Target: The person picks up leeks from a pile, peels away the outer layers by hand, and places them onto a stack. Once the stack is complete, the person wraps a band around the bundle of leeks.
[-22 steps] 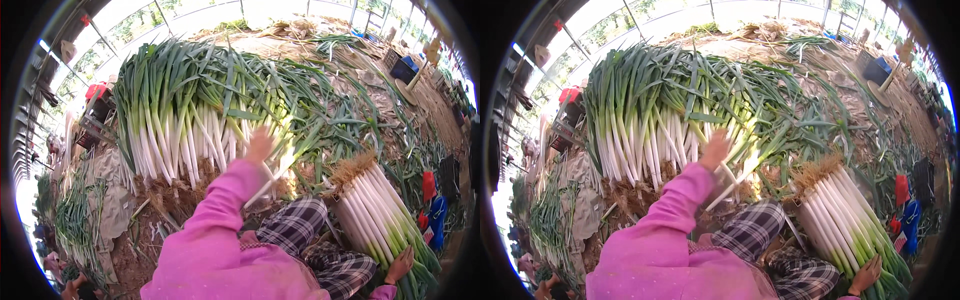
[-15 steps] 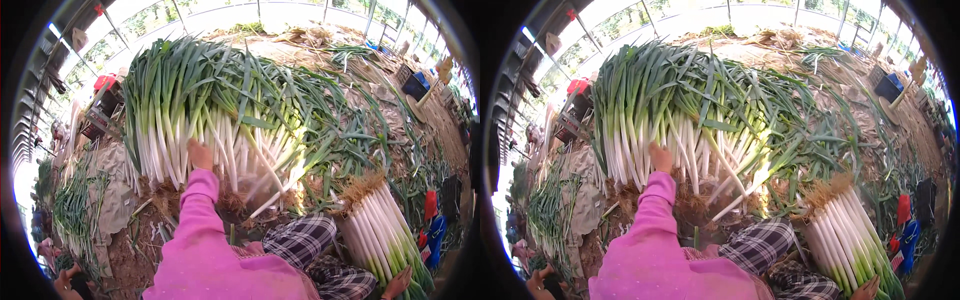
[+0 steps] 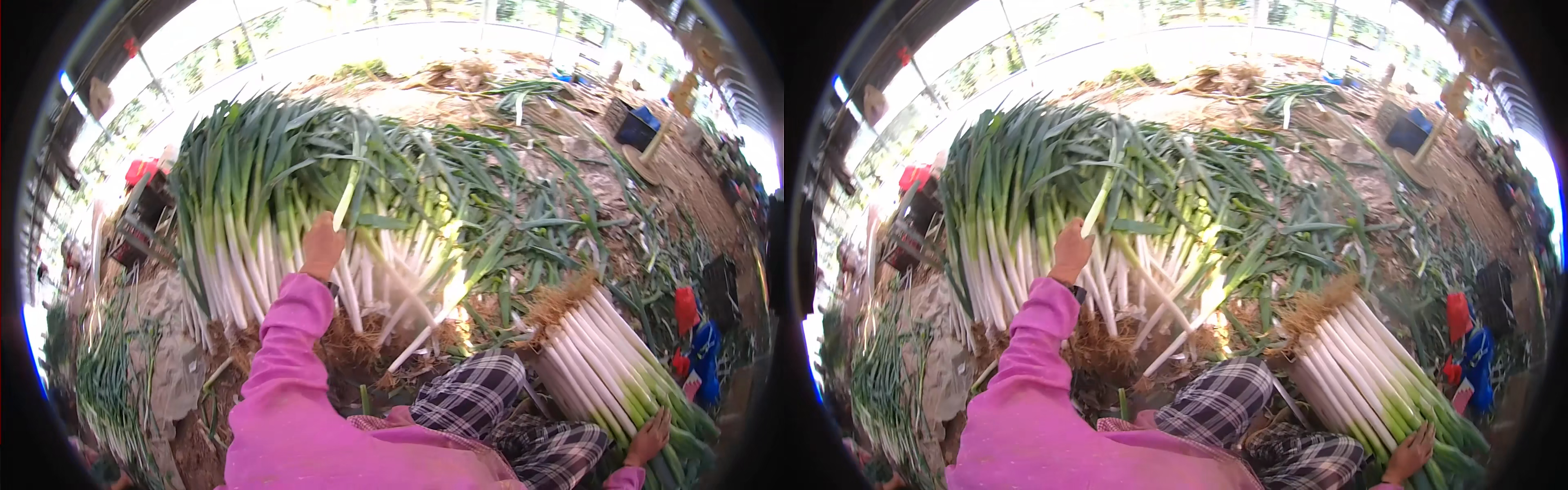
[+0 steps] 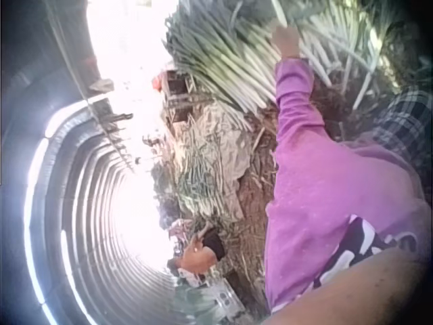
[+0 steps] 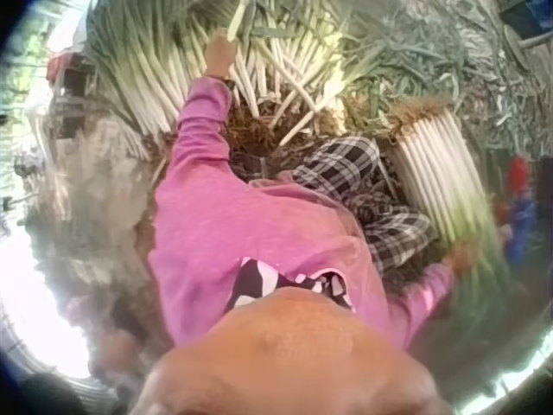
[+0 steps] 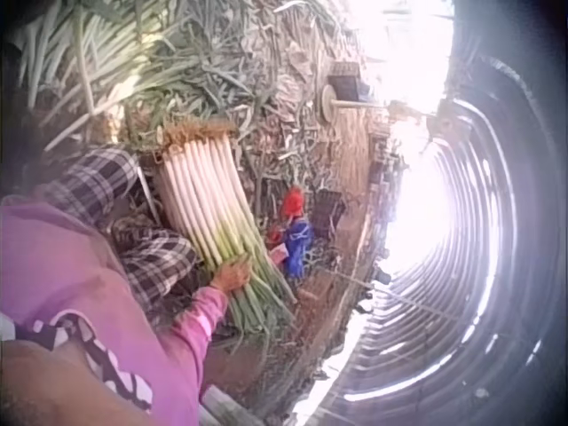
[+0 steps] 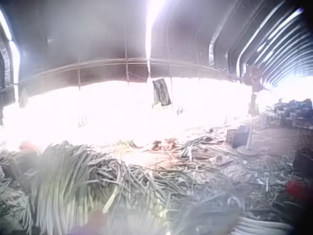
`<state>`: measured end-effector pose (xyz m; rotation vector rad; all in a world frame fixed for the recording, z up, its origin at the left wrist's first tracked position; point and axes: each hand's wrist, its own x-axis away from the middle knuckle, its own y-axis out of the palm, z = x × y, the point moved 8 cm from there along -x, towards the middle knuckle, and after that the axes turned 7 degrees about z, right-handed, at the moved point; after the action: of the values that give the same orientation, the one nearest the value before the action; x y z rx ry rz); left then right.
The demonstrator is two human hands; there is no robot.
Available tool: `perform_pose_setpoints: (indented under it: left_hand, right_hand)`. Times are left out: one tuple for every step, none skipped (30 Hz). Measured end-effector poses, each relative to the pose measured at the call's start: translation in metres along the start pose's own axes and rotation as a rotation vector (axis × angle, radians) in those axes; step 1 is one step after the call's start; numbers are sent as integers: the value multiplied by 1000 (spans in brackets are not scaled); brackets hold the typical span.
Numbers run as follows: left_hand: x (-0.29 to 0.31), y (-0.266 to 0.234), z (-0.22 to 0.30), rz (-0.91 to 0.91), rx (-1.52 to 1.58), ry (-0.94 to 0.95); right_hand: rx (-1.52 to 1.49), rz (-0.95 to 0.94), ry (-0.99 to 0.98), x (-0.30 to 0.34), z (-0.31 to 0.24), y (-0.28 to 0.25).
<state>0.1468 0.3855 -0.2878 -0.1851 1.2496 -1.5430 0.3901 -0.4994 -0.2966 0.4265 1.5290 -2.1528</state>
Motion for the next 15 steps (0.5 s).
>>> perform_pose_setpoints:
  left_hand:
    - [-1,-8,24,-3,-57,112]
    - [-2,-17,45,21,-45,164]
    - [-2,-24,69,8,-22,201]
    - [-2,-34,100,-13,30,282]
    - [-2,-45,133,-34,81,365]
    - [1,-57,168,-49,104,406]
    - [6,-60,200,-180,226,360]
    - [14,-58,231,-318,344,312]
    - [20,-61,259,-342,365,357]
    - [29,-58,286,-464,535,369]
    - [42,-55,316,-594,707,374]
    - [63,-62,357,-682,823,443]
    - [79,-62,390,-722,845,471]
    - [101,-60,425,-808,900,529]
    - [122,-57,454,-894,965,576]
  right_hand:
    - [-56,49,2,-2,-9,-9]
    - [-72,49,1,-3,-13,-14]
    - [-83,49,2,-6,-14,-19]
    - [-102,54,8,-8,-14,-25]
    - [-123,59,16,-9,-15,-31]
    - [-140,75,27,-10,-15,-38]
    - [-152,89,40,-9,-13,-44]
    - [-156,98,45,-9,-11,-46]
    - [-164,108,49,-9,-11,-46]
    - [-164,119,49,-10,-13,-45]
    - [-157,130,46,-10,-12,-45]
    - [-168,129,57,-9,-10,-43]
    - [-177,126,66,-8,-9,-45]
    - [-200,137,79,-7,-11,-45]
    - [-213,151,82,-7,-9,-51]
